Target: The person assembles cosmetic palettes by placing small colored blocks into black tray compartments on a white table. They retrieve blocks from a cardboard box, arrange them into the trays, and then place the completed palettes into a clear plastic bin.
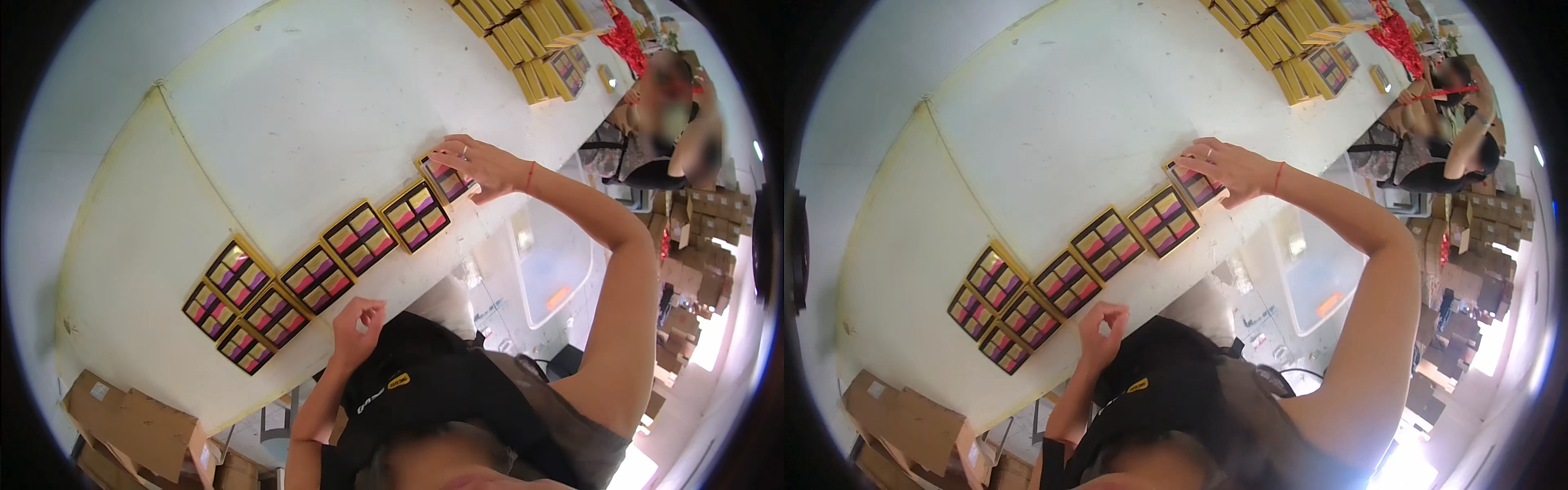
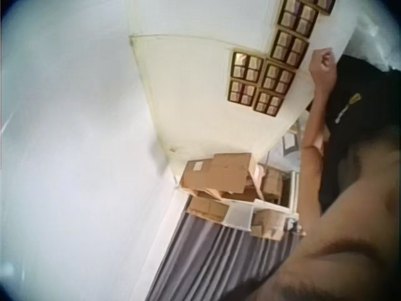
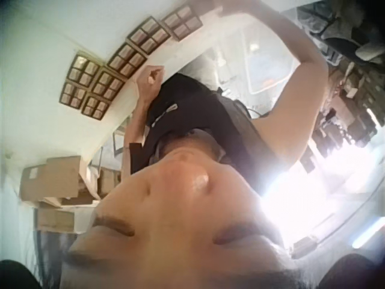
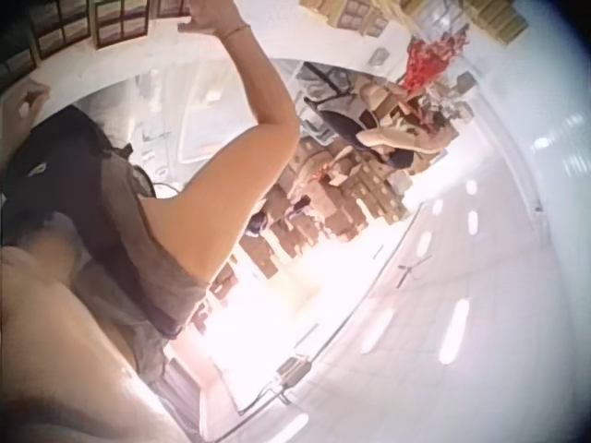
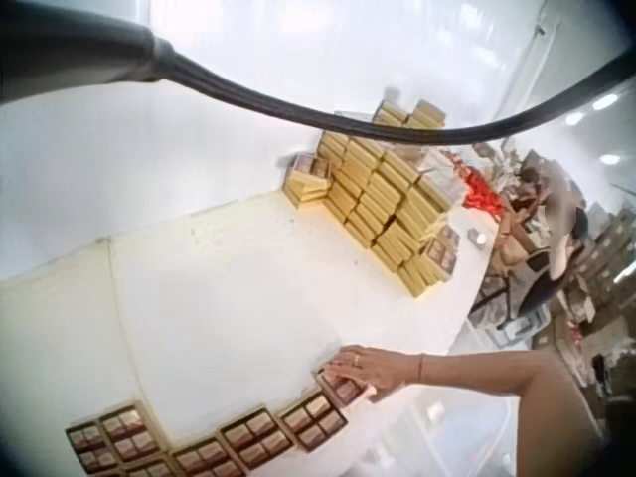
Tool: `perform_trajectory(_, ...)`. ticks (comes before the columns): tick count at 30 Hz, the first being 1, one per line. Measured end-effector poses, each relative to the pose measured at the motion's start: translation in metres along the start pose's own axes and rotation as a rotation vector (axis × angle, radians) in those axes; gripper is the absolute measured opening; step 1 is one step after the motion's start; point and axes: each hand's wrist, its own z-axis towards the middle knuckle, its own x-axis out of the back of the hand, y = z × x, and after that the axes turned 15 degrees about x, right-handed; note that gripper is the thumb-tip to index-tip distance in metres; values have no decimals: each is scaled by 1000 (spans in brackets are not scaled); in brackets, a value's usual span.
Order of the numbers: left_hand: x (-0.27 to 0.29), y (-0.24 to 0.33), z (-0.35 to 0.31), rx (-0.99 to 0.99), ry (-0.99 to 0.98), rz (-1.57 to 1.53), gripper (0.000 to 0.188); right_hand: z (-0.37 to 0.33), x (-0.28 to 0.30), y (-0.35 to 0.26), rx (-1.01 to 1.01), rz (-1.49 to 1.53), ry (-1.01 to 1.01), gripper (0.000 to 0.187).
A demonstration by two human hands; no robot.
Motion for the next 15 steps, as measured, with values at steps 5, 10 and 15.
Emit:
perform_trajectory(5,-6,3,2,-241,-28,105,18,2,-5,9,-75,-7,59,103)
perform_trajectory(10,-15,-20,-16,-441,-4,109,20,-12,-20,8,-135,-62,86,107)
perform_trajectory(15,-45,-27,-51,-537,213,174,41,-46,-54,37,-59,-410,207,117)
